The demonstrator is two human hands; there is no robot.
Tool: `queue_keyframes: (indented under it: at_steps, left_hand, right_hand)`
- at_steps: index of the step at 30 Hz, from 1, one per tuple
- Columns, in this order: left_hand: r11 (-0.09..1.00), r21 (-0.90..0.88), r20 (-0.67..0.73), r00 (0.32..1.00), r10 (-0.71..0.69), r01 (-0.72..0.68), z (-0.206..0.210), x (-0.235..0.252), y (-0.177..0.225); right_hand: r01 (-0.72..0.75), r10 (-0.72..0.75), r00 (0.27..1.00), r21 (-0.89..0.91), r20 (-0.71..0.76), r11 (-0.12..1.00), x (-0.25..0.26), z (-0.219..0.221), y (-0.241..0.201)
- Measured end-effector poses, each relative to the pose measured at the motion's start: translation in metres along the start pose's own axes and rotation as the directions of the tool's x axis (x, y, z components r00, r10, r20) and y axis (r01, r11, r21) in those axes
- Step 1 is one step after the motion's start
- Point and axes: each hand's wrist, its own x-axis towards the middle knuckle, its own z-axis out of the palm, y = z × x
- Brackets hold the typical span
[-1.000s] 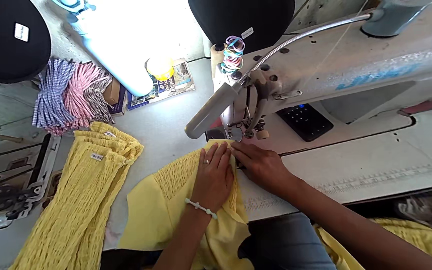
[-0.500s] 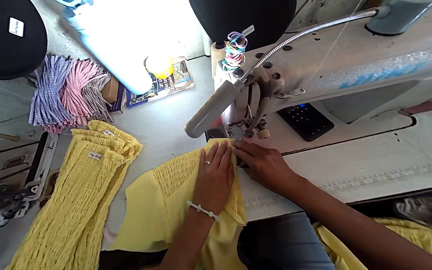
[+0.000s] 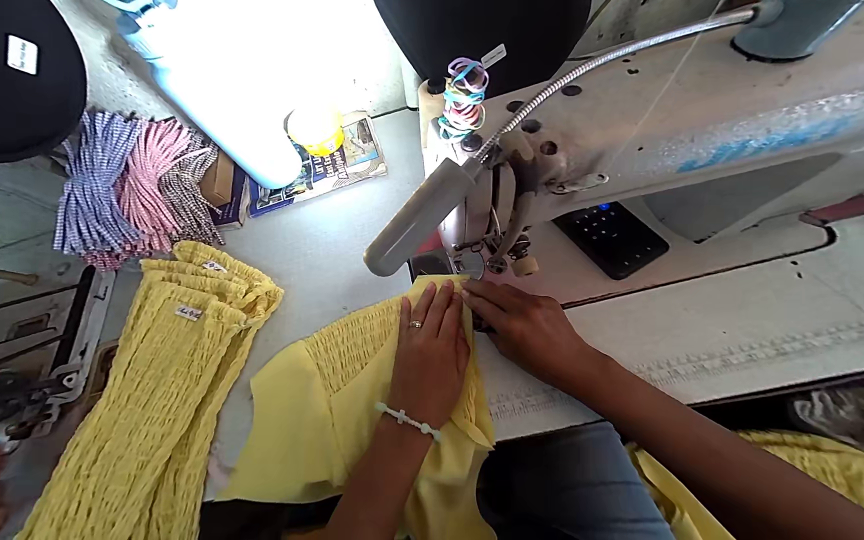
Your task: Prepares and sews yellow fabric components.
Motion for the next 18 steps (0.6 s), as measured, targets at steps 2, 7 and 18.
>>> queue_keyframes:
  at_steps: [2,7,18]
  left_hand:
    - [1.000,0.011,0.001,1.000,-0.011,0.011,0.000,0.000,0.001]
    - [0.997,0.050,-0.010,0.998,-0.061,0.062,0.006,0.006,0.011]
    - [0.984,0.091,-0.068,0.987,-0.147,0.153,0.018,0.016,0.024]
  right_hand:
    - [-0.006,0.006,1.000,-0.007,0.000,1.000,0.000,0.001,-0.001]
    - [-0.021,0.020,0.999,-0.040,-0.034,0.999,0.003,0.004,0.004]
    - [-0.073,0.073,0.997,0.038,-0.015,0.997,0.008,0.005,0.017]
